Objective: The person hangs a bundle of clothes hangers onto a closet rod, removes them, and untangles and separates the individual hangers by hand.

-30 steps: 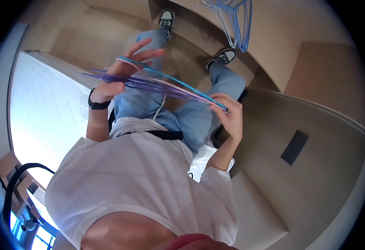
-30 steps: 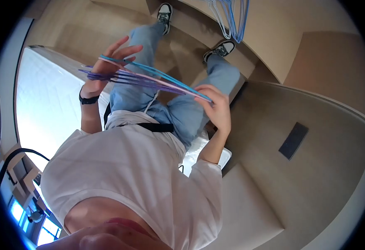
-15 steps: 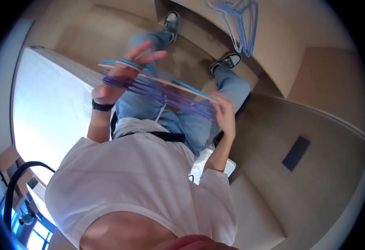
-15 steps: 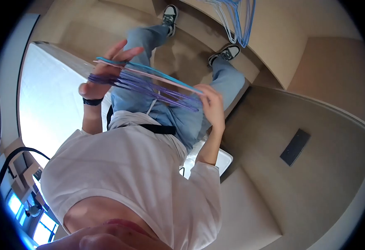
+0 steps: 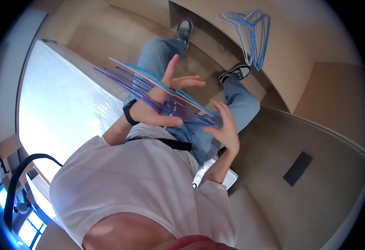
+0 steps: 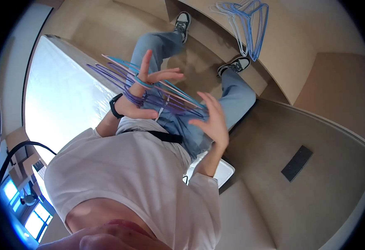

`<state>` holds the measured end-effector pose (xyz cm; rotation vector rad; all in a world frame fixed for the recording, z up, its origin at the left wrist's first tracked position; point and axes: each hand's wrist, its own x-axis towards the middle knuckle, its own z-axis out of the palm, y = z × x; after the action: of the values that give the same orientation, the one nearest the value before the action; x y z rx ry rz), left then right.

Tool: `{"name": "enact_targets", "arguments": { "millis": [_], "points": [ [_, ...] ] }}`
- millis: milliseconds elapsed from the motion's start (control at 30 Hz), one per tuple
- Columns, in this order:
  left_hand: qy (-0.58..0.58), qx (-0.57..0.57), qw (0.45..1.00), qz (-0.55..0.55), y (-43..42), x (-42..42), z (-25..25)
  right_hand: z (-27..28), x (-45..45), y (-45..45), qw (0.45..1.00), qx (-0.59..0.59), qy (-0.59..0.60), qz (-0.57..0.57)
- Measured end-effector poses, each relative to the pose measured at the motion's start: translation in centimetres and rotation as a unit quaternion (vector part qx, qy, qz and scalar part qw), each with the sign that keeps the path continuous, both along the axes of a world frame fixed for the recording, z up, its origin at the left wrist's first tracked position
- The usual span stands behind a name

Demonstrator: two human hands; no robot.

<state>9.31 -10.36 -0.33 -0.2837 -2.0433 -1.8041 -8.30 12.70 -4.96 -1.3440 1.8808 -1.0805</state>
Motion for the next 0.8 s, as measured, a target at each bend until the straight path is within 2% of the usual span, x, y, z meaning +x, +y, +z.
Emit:
{"name": "enact_targets", "arguments": {
  "millis": [33, 133, 167, 267, 333, 400, 433, 533, 633, 733, 800],
  "points": [
    [-0.007, 0.036, 0.999, 0.008, 0.7, -0.1, 0.1, 1.0, 1.4, -1.5, 0.999, -0.025, 0.024, -0.007],
    [-0.008, 0.025, 0.999, 0.019, 3.1, -0.9, -0.4, 1.9, 5.7, -4.9, 0.996, -0.074, 0.04, -0.007],
    [-0.006, 0.078, 0.997, 0.013, 4.4, -1.0, -1.0, 1.3, 6.9, -5.8, 0.996, -0.077, 0.043, -0.002],
    [-0.048, -0.045, 0.997, 0.036, 3.6, -0.6, -0.2, 0.0, 8.7, -7.2, 0.994, -0.1, 0.041, 0.011],
    [-0.022, -0.017, 0.997, 0.068, 3.7, -0.9, -0.9, -1.0, 9.7, -7.3, 0.994, -0.096, 0.044, 0.022],
    [-0.059, -0.11, 0.992, 0.011, 1.5, -0.6, -0.6, -1.8, 10.3, -7.2, 0.995, -0.075, 0.056, 0.034],
    [-0.094, 0.046, 0.994, 0.02, 2.8, -0.4, -0.9, -1.7, 10.4, -7.1, 0.99, -0.095, 0.095, 0.037],
    [-0.142, 0.092, 0.985, -0.017, 3.5, -0.1, -0.9, -3.8, 10.7, -6.3, 0.989, -0.084, 0.115, 0.046],
    [-0.202, 0.041, 0.979, -0.002, 3.9, -0.3, -0.6, -4.8, 11.3, -5.7, 0.997, -0.047, 0.063, -0.009],
    [-0.218, -0.018, 0.976, -0.007, 3.7, -0.7, 0.3, -4.4, 11.2, -5.4, 0.994, -0.043, -0.044, -0.09],
    [-0.144, -0.106, 0.984, 0.011, 4.5, -1.1, 0.5, -4.5, 11.3, -4.5, 0.988, -0.063, -0.062, -0.124]
  ]
}}
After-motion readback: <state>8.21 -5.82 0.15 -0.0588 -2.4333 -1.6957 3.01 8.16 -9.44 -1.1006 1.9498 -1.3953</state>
